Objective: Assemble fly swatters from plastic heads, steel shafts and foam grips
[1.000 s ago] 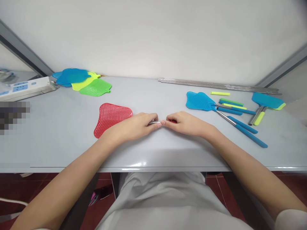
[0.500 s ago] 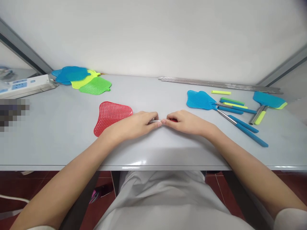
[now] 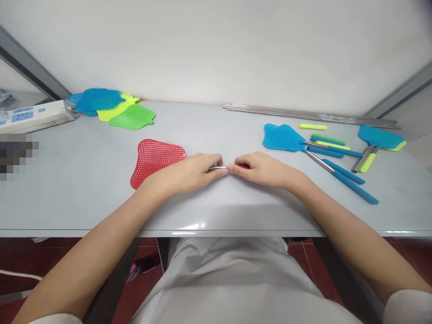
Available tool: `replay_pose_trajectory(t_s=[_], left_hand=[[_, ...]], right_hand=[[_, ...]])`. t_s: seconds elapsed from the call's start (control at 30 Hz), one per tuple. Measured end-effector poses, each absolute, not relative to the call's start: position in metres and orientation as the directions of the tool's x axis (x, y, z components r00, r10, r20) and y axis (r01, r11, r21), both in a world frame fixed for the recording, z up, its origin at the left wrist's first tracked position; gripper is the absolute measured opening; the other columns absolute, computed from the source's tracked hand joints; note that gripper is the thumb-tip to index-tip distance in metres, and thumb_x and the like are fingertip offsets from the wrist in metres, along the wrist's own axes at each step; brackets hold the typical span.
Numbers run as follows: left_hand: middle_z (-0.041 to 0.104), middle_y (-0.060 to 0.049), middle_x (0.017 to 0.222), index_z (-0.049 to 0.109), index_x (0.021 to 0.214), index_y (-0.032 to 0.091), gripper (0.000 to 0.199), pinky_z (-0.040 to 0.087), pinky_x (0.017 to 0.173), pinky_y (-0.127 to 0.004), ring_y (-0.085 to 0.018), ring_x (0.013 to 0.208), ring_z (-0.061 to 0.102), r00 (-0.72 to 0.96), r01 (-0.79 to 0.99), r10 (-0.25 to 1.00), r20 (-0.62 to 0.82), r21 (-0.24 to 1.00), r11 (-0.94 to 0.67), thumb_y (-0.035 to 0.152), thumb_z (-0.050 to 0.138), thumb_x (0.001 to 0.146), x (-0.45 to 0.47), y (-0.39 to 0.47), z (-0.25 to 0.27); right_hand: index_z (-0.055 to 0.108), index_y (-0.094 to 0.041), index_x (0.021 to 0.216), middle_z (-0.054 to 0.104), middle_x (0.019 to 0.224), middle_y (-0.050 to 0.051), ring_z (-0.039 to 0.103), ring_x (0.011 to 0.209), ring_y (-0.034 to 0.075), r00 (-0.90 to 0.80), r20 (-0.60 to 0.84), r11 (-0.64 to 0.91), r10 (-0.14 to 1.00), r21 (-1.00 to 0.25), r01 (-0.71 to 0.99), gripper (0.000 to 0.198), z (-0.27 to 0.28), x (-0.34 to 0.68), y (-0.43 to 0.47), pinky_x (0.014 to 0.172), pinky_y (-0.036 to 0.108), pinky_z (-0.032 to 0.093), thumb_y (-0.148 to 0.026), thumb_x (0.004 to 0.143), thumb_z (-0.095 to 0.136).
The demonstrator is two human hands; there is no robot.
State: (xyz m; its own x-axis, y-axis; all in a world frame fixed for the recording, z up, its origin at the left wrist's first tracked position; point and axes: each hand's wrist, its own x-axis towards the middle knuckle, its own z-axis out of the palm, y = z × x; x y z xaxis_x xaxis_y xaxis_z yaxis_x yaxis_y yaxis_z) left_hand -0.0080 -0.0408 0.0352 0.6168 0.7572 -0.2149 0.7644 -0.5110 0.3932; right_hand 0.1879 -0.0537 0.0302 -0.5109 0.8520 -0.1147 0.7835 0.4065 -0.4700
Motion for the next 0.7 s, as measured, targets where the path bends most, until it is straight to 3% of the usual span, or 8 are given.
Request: replay_pose_trajectory(t_s=[0.5,0.7], left_hand=[[0.055,0.000,0.070,0.050,0.082,0.024,0.047,0.031,0.048,-0.023,-0.013,0.057,0.049,0.608,0.775,0.757,-0.239,0.387,-0.500,0.061,0.021,0.079,-0.0076,-0.0409,0.0358],[0.055,-0.001,0.071,0.051,0.083,0.024,0.047,0.030,0.048,-0.024,-0.013,0.056,0.048,0.600,0.782,0.761,-0.247,0.385,-0.491,0.061,0.022,0.079,-0.0078,-0.0415,0.0381]], right_hand=[[0.034,-0.015,0.056,0.036,0.049,-0.003,0.028,0.045,0.005,-0.514,-0.106,0.417,0.851,-0.458,0.785,0.043,0.0322,0.1884,-0.0560,0.046,0.024,0.018,-0.049,0.083,0.030],[0.033,-0.015,0.055,0.035,0.049,-0.002,0.029,0.047,0.006,-0.510,-0.105,0.418,0.854,-0.444,0.792,0.049,0.0326,0.1881,-0.0570,0.047,0.025,0.018,-0.056,0.081,0.027]])
